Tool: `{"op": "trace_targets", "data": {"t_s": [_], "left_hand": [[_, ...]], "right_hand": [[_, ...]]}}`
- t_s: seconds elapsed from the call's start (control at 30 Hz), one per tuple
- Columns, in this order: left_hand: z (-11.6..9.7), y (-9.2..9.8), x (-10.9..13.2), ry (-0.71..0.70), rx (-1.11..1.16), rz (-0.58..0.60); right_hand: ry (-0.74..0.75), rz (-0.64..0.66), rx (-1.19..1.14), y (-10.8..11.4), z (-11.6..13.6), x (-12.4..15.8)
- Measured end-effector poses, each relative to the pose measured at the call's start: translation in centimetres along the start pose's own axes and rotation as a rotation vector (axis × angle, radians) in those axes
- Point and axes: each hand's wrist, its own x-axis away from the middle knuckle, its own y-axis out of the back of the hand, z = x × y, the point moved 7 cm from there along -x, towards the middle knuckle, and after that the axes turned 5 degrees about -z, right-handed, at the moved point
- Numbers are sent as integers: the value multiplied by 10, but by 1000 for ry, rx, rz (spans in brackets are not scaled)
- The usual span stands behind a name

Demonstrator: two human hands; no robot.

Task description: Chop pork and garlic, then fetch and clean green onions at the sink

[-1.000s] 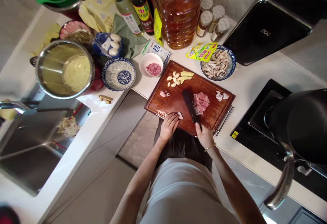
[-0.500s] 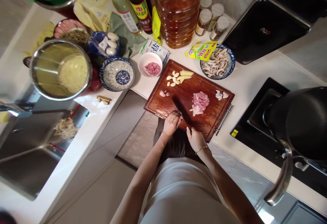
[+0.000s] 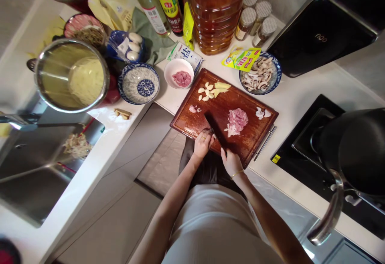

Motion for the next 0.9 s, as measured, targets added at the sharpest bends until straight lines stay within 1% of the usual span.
{"op": "trace_targets", "data": {"t_s": [0.1,0.2,0.3,0.37,0.47,0.63,0.73,0.9], "left_hand": [[-2,1,2,-4,5,13],[-3,6,7,-23,34,9],[-5,14,12,-62,65,-5],[-4,19,15,-56,71,-18],[-2,23,15,-26,68,-37],[-5,17,10,-50,38,16],[-5,14,7,-61,22,29],[-6,8,3,-74,0,29]], "right_hand": [[-1,-27,-62,0,-9,-8],[1,-81,-163,7,-21,-15],[-46,-168,-203,19,-33,-12],[-19,-202,-205,25,-31,-4],[54,-173,-156,24,-17,9],[85,-68,-5,8,3,17],[76,-42,63,3,5,15],[77,-15,121,2,7,8]]}}
